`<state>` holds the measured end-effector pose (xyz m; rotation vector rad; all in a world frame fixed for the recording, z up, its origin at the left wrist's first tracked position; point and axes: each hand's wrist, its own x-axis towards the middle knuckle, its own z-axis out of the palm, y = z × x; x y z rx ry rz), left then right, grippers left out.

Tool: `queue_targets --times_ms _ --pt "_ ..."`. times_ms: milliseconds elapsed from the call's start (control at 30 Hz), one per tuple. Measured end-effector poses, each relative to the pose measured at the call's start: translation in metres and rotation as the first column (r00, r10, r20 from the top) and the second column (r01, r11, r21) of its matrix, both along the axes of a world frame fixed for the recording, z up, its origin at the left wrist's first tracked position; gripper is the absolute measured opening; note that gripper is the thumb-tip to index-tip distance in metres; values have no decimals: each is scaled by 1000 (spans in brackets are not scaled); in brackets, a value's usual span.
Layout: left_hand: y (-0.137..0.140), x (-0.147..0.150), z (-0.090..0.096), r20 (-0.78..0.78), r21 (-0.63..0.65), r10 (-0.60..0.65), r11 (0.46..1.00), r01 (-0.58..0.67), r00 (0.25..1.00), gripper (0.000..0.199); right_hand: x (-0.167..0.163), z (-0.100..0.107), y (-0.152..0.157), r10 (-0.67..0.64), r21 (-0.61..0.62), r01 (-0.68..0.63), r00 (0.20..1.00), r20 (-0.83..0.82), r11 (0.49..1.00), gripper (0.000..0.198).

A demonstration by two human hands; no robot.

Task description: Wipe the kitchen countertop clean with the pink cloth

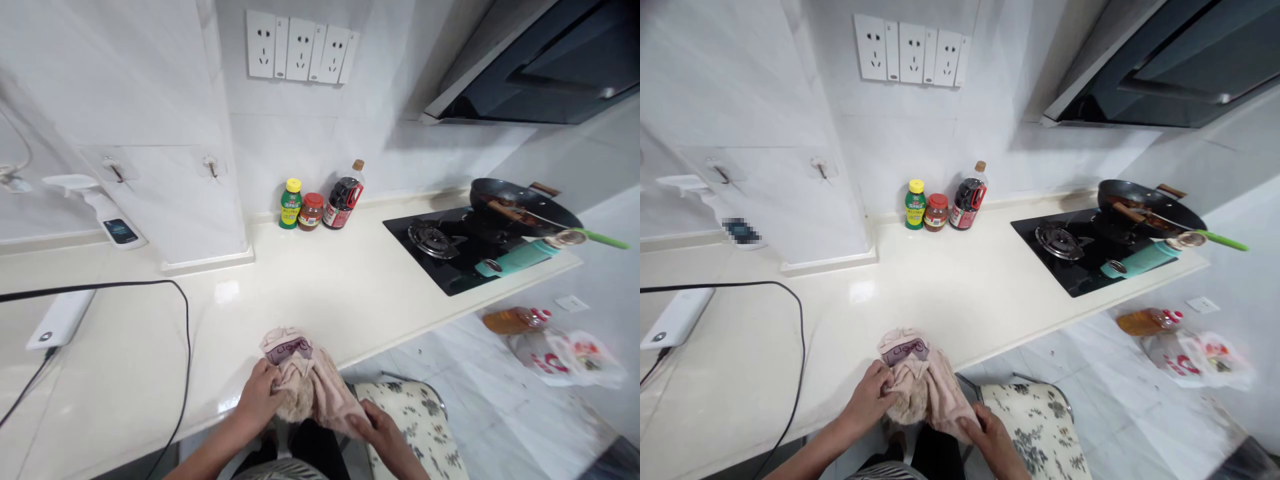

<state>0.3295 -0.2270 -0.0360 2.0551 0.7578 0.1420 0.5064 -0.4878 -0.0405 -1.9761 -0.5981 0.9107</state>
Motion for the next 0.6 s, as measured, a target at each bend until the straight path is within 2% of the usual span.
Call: queue_targets --times_ms 100,200,267,333,367,433,533,600 --pt "-1 -13 16 121 -53 27 998 -20 992 12 2 16 -35 -149 -24 149 989 1 989 46" --pt "3 -32 35 152 -257 133 962 -91 979 24 14 36 -59 -255 -77 262 963 91 962 48" --pt "3 -43 46 73 -381 232 905 -188 970 31 20 46 -66 -247 -112 263 958 144 958 49" --pt "-1 -50 55 -7 -429 310 858 -282 951 38 24 52 -68 -178 -161 206 969 172 965 49" --pt "-5 -53 60 -30 -426 321 853 -302 947 42 26 54 -68 -142 -183 178 971 194 967 48" --pt "-14 -57 71 -56 -383 287 878 -286 956 47 28 60 -73 -100 -190 152 962 255 970 46" --pt "-27 -63 94 -40 -279 186 941 -189 982 45 35 75 -92 -156 -104 194 942 298 975 39" --pt "-35 -68 110 1 -232 153 961 -148 988 41 39 85 -109 -210 -57 230 947 242 972 38"
